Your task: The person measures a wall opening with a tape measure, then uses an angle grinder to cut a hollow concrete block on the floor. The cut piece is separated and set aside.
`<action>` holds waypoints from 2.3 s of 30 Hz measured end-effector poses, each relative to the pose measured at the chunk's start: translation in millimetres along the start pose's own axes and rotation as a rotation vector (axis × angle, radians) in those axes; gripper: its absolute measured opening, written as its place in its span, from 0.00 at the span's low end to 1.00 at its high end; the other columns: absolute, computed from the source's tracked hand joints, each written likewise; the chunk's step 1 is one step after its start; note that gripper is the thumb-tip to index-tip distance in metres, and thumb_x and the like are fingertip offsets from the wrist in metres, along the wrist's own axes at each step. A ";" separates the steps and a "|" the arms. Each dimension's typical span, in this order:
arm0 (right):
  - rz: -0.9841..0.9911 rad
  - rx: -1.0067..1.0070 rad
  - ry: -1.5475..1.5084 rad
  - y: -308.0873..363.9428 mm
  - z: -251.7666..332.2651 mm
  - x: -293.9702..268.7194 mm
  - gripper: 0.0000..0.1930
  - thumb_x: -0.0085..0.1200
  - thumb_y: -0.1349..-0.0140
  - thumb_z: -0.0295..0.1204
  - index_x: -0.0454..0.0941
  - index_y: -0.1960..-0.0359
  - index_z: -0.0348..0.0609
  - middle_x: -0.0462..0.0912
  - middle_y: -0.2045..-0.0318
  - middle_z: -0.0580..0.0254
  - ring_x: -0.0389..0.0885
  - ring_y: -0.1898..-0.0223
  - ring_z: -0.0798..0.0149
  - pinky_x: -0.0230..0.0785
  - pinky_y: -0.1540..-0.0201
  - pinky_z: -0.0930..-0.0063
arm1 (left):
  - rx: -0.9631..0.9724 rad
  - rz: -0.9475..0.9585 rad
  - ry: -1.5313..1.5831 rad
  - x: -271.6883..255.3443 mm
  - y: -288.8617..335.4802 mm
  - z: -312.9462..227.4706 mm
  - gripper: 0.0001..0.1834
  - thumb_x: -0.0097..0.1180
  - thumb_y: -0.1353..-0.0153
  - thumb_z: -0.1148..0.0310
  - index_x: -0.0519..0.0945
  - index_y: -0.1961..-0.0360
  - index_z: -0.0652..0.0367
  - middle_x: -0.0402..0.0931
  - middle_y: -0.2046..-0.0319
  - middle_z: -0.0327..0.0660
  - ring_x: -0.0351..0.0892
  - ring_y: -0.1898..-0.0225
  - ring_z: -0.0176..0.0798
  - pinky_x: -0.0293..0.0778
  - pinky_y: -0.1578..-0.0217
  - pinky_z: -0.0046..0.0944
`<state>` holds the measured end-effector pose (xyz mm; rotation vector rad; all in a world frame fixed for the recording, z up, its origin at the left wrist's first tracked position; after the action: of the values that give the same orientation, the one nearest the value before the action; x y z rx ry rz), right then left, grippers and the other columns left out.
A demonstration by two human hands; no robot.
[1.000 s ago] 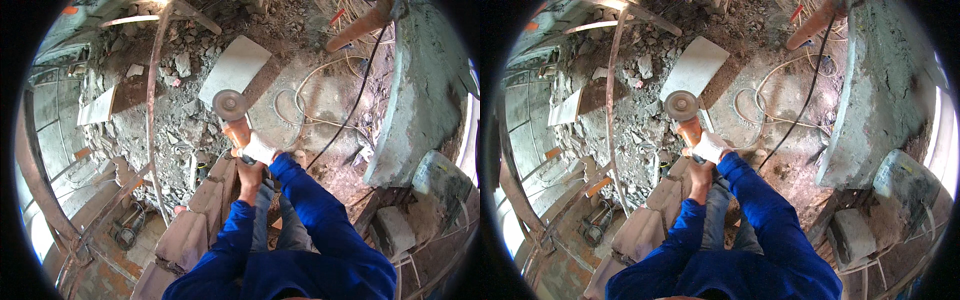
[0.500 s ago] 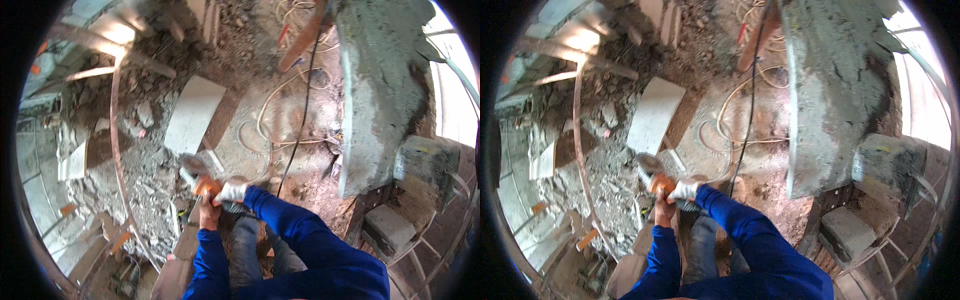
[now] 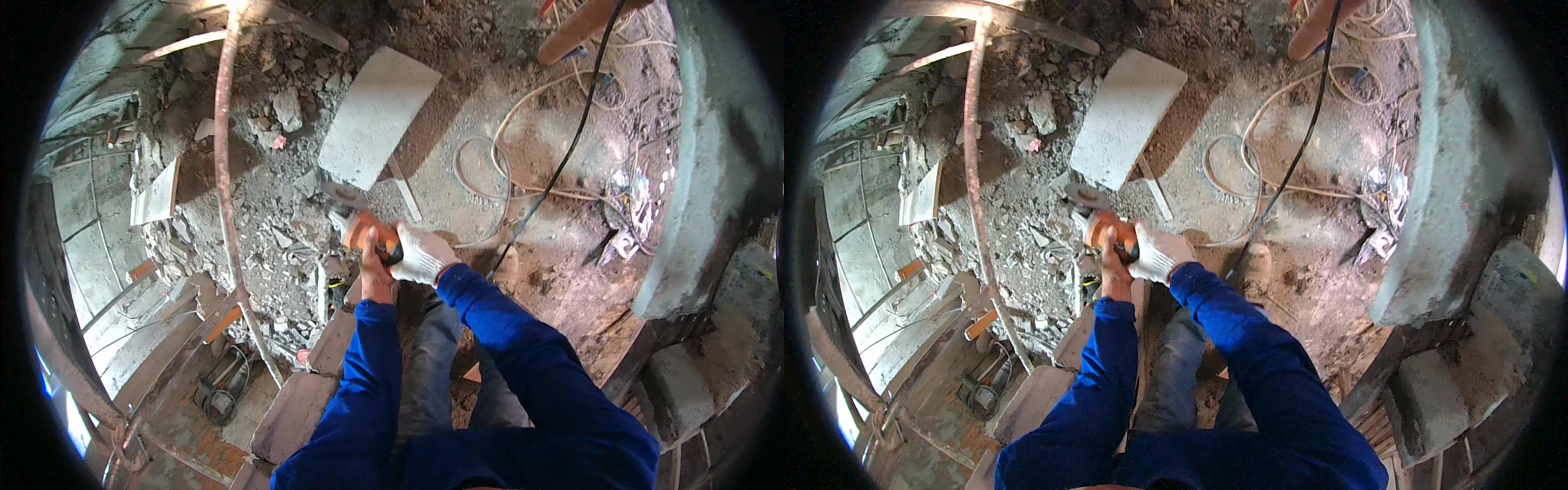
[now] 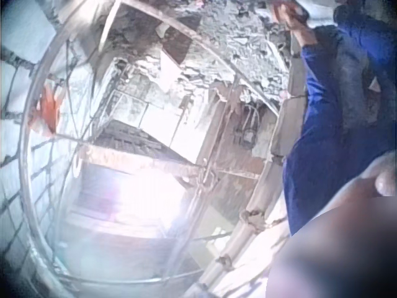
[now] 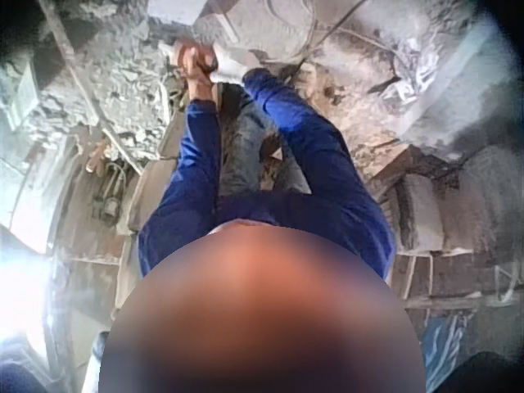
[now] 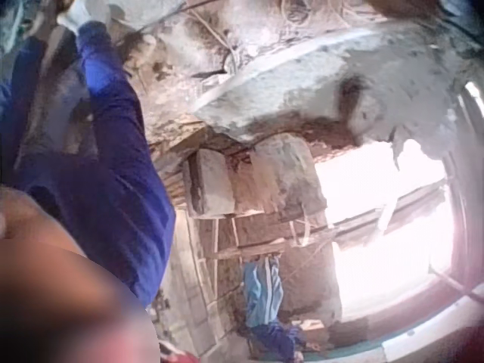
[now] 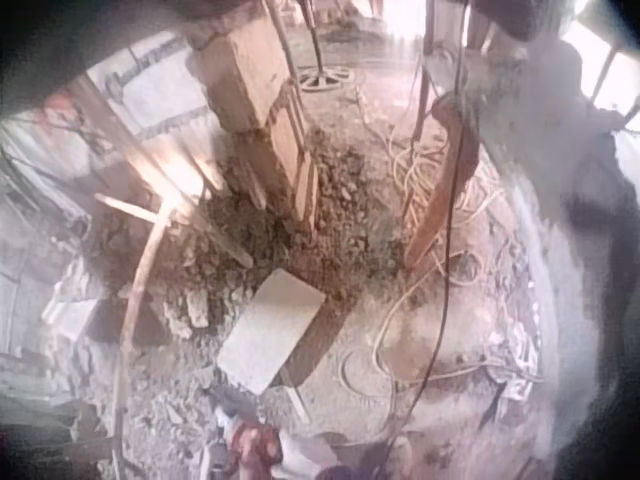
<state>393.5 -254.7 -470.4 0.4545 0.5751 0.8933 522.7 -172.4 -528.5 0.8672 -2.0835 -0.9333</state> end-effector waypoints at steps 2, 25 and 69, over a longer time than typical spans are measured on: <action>-0.098 -0.077 0.002 -7.1 -5.5 0.5 0.34 0.63 0.55 0.38 0.67 0.44 0.41 0.84 0.66 0.41 0.84 0.61 0.39 0.76 0.58 0.47 | -0.009 0.064 0.028 3.2 -17.5 1.1 0.25 0.60 0.36 0.54 0.74 0.45 0.60 0.80 0.52 0.44 0.81 0.51 0.47 0.77 0.47 0.48; -0.102 -0.007 -0.063 -23.4 -75.8 29.8 0.22 0.49 0.37 0.33 0.65 0.40 0.47 0.83 0.67 0.42 0.82 0.62 0.36 0.72 0.61 0.45 | 0.088 -0.195 -0.024 2.0 -68.4 -5.5 0.35 0.37 0.33 0.34 0.78 0.44 0.52 0.76 0.44 0.41 0.73 0.43 0.53 0.67 0.41 0.63; -0.038 0.022 0.175 -189.8 -19.4 7.5 0.35 0.66 0.51 0.41 0.65 0.44 0.41 0.84 0.60 0.38 0.84 0.55 0.40 0.76 0.52 0.51 | 0.359 -0.424 -0.562 2.4 -191.6 -84.9 0.54 0.45 0.41 0.25 0.73 0.43 0.75 0.75 0.50 0.50 0.77 0.55 0.45 0.75 0.54 0.44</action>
<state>496.9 -350.6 -599.1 0.3863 0.7523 0.8969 643.7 -303.3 -638.8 1.3995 -2.6604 -1.1357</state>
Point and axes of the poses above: each hand's wrist, its own y-axis away from the middle knuckle, its own x-axis out of the palm, z = x × y, the point moved 5 cm from there along -y, towards the middle knuckle
